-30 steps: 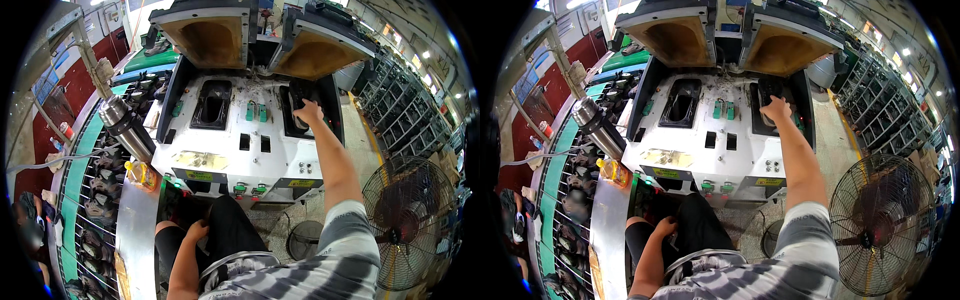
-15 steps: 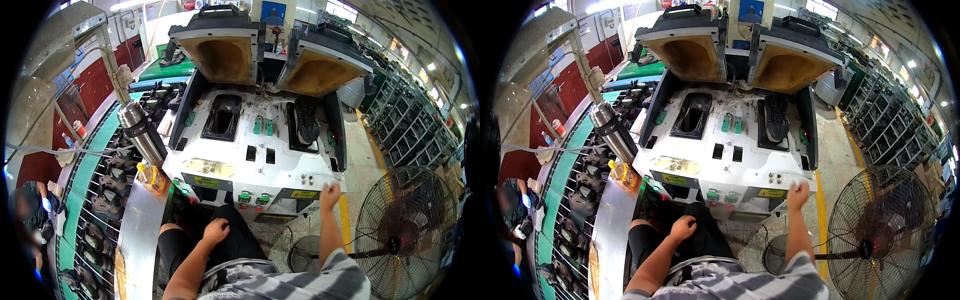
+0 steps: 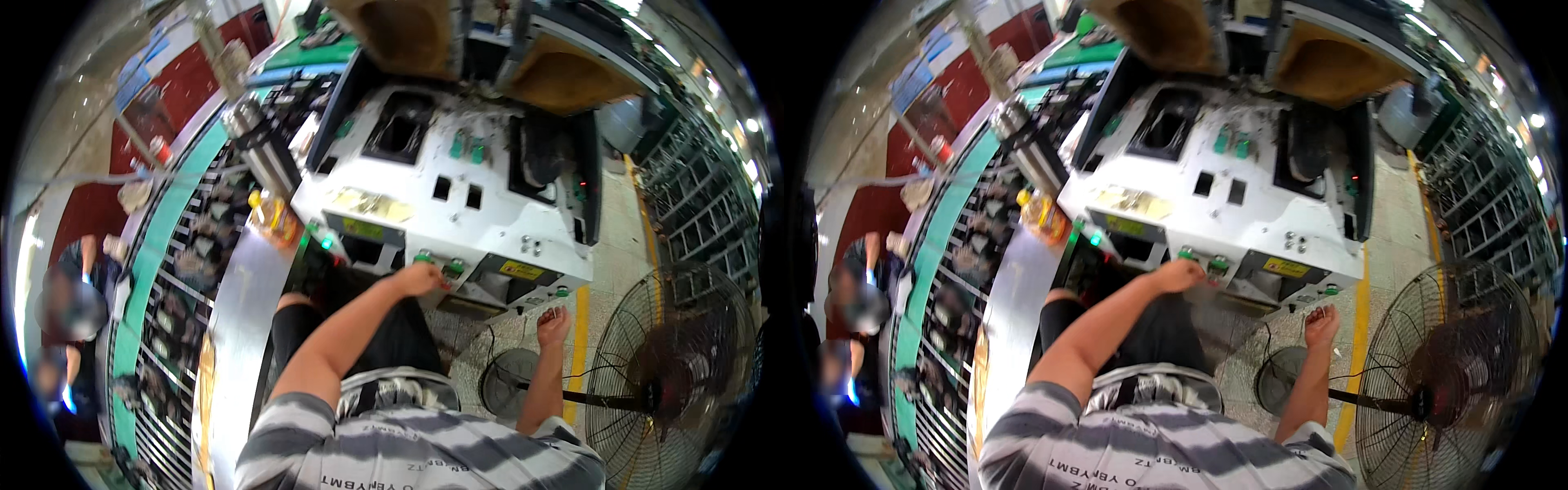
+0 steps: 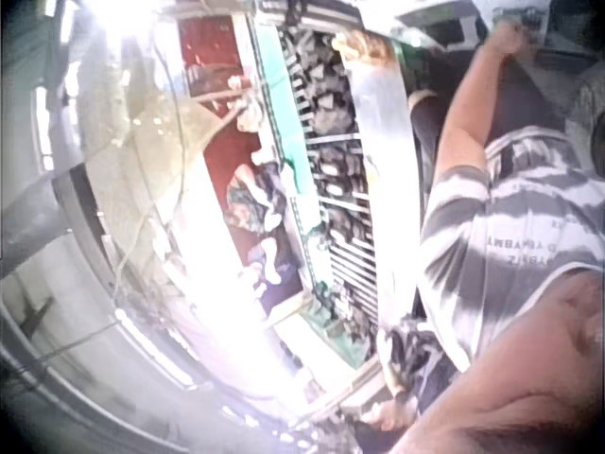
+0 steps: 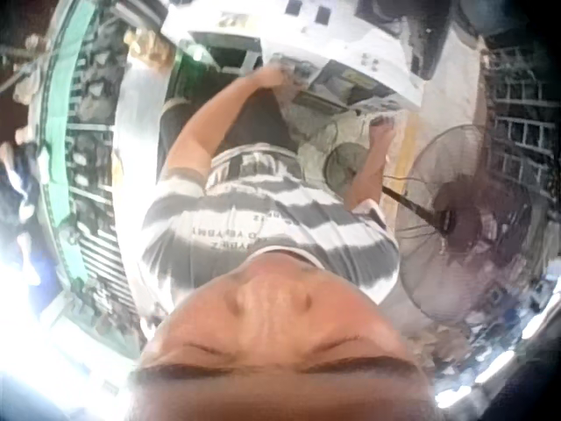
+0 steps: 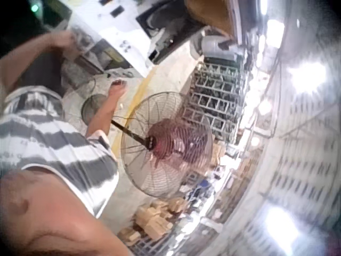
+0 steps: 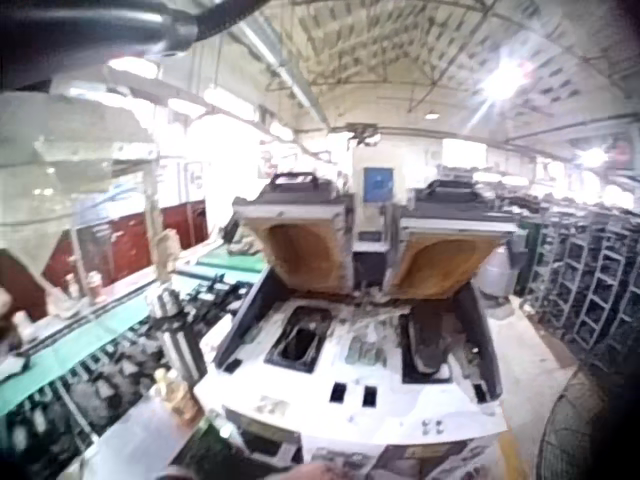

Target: The person picks up partially assembled shoes from a conveyor belt, places them into a dual-chamber sole pressing machine, activates the press, and then places the pressed shoes back onto the conveyor.

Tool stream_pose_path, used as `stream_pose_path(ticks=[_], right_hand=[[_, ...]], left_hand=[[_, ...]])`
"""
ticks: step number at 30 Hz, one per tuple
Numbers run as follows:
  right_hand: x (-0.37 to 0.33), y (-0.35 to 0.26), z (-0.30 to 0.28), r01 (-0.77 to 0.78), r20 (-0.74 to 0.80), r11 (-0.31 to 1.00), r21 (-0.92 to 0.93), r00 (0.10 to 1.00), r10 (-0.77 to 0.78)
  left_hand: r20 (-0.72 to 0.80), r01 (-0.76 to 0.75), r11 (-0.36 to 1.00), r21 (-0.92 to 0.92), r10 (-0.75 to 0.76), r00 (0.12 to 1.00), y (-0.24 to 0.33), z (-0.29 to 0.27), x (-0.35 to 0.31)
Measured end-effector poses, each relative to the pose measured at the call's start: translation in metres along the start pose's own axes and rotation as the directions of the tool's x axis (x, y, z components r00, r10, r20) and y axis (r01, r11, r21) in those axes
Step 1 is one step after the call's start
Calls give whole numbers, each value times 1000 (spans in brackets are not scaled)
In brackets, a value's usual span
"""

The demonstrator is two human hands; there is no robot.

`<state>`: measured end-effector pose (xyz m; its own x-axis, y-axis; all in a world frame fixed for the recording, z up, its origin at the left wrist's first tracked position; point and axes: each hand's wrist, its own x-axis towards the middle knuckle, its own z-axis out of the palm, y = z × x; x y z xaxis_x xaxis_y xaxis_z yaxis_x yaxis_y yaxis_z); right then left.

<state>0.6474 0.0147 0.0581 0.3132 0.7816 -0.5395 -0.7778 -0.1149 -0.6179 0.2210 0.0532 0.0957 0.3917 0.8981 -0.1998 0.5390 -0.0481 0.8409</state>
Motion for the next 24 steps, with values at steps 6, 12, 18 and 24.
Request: stream_pose_path(ticks=[6,12,18,24], right_hand=[[-23,131,-26,-265,-263,858,-440,952,159],[-30,222,55,71,243,569,-819,942,232],[-108,329,206,420,630,564,-711,737,244],[-211,451,276,549,878,692,-468,199,436]], left_hand=[[-557,-269,614,-742,-341,757,-100,-118,-169],[-692,-511,608,-608,-721,-34,-184,-157,-410],[-686,-398,775,-491,-626,-373,-246,-70,-597],[-607,-156,849,-505,-478,-635,-336,16,-590]])
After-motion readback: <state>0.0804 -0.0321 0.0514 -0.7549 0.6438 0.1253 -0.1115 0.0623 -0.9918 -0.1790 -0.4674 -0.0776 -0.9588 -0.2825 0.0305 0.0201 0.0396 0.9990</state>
